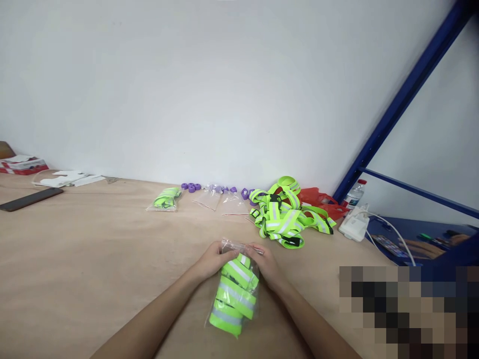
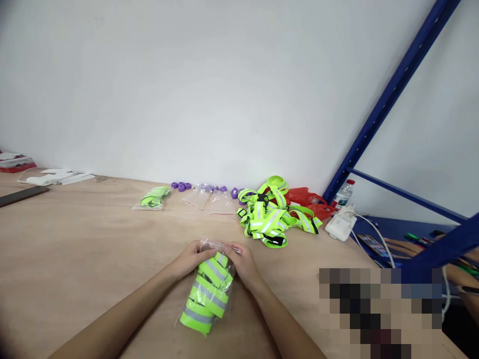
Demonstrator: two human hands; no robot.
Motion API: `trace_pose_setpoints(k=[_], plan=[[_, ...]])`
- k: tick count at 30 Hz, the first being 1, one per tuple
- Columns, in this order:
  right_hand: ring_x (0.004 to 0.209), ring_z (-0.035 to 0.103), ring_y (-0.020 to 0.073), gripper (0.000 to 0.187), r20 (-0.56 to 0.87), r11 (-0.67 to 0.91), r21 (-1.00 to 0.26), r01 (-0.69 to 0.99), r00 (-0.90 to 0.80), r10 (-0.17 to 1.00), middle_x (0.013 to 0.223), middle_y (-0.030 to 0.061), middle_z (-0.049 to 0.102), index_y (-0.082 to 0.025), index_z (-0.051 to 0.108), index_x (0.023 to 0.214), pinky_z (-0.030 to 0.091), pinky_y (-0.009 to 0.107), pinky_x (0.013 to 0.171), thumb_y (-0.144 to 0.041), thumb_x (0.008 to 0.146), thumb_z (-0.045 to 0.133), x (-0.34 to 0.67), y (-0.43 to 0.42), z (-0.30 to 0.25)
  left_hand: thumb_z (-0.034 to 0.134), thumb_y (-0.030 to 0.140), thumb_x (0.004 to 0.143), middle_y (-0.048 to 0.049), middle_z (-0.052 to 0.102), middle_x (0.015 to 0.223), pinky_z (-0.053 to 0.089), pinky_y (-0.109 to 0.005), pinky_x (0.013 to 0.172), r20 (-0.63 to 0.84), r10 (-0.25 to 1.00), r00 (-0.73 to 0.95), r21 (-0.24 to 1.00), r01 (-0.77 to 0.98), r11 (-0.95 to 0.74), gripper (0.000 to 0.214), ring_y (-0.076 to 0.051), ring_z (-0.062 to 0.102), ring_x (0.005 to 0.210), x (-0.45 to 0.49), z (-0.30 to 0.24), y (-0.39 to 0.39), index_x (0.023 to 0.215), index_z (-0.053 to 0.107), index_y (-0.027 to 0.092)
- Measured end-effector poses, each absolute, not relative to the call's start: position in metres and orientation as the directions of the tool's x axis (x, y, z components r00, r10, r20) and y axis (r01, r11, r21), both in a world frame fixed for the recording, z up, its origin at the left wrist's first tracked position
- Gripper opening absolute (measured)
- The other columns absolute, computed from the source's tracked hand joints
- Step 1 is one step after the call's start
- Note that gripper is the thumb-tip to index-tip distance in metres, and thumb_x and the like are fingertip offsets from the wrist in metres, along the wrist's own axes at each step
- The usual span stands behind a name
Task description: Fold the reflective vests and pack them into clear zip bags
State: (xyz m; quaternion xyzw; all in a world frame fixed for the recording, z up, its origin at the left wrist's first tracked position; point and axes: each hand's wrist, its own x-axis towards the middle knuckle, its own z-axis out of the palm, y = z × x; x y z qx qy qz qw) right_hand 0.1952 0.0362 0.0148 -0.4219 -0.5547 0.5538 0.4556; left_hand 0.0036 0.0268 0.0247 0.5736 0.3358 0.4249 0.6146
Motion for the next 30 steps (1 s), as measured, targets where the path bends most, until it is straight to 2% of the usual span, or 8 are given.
trace_pose_setpoints(k=[3,8,12,15,20,26,30], plan=[[0.059,0.05,0.0147,0.05,0.05,0.045,-0.999,-0.027,-0.218,0.975,0.059,-0.0022,0.057,-0.019,0.063,0.064,0.04,0.027,0.057,-0.067,0.068,0.077,0.1945,0.0367,0.0126,0.075,0.06,0.079,-0.0107,0.076,0.091,0.051,-0.032,0.078,0.046,0.904,0.426,0.99,-0.137,0.015,0.054,-0.025,0.068,0.081,0.0045,0.0287,0.0253,0.099,0.078,0.01],[0.057,0.044,0.0132,0.053,0.056,0.054,-0.998,-0.015,-0.225,0.973,0.055,-0.0038,0.05,-0.019,0.059,0.06,0.035,0.026,0.054,-0.068,0.068,0.076,0.1928,0.0371,0.0132,0.08,0.062,0.072,-0.0106,0.075,0.087,0.05,-0.029,0.071,0.015,0.923,0.384,0.984,-0.171,0.055,0.056,-0.022,0.066,0.075,0.0093,0.0328,0.0227,0.091,0.079,0.01],[0.06,0.046,0.014,0.05,0.048,0.043,-0.999,-0.028,-0.232,0.972,0.06,-0.0026,0.055,-0.019,0.062,0.067,0.037,0.026,0.057,-0.067,0.068,0.077,0.1937,0.0363,0.0154,0.08,0.062,0.072,-0.008,0.072,0.073,0.047,-0.026,0.063,-0.01,0.946,0.325,0.976,-0.201,0.08,0.055,-0.018,0.061,0.063,0.011,0.0291,0.0233,0.083,0.076,0.009],[0.063,0.05,0.0153,0.047,0.044,0.031,-0.998,-0.059,-0.234,0.971,0.068,-0.0008,0.061,-0.019,0.066,0.077,0.039,0.027,0.059,-0.063,0.068,0.079,0.1937,0.0348,0.0156,0.081,0.057,0.071,-0.0075,0.072,0.073,0.045,-0.026,0.061,-0.03,0.959,0.283,0.973,-0.211,0.093,0.05,-0.017,0.06,0.061,0.0098,0.0263,0.0246,0.082,0.075,0.009],[0.062,0.05,0.0147,0.047,0.048,0.033,-0.997,-0.068,-0.227,0.973,0.066,-0.0011,0.061,-0.018,0.066,0.074,0.039,0.026,0.059,-0.062,0.069,0.079,0.1928,0.0336,0.016,0.083,0.052,0.067,-0.0096,0.073,0.076,0.045,-0.026,0.06,-0.068,0.962,0.266,0.97,-0.208,0.126,0.047,-0.018,0.061,0.062,0.0075,0.0247,0.0267,0.081,0.075,0.008],[0.062,0.049,0.0145,0.05,0.039,0.026,-0.998,-0.058,-0.218,0.975,0.065,-0.001,0.059,-0.018,0.065,0.072,0.038,0.026,0.058,-0.066,0.068,0.078,0.1928,0.0351,0.0142,0.084,0.059,0.064,-0.0054,0.068,0.067,0.042,-0.025,0.058,-0.066,0.978,0.199,0.973,-0.205,0.107,0.05,-0.016,0.057,0.059,0.0083,0.025,0.0281,0.071,0.071,0.01],[0.061,0.046,0.0141,0.052,0.034,0.025,-0.999,-0.045,-0.209,0.977,0.064,-0.0013,0.056,-0.018,0.063,0.07,0.036,0.026,0.056,-0.069,0.069,0.075,0.1924,0.0368,0.0125,0.087,0.058,0.059,-0.0053,0.07,0.072,0.044,-0.025,0.061,-0.055,0.983,0.177,0.973,-0.214,0.092,0.052,-0.016,0.058,0.063,0.0099,0.0257,0.0278,0.077,0.072,0.011]])
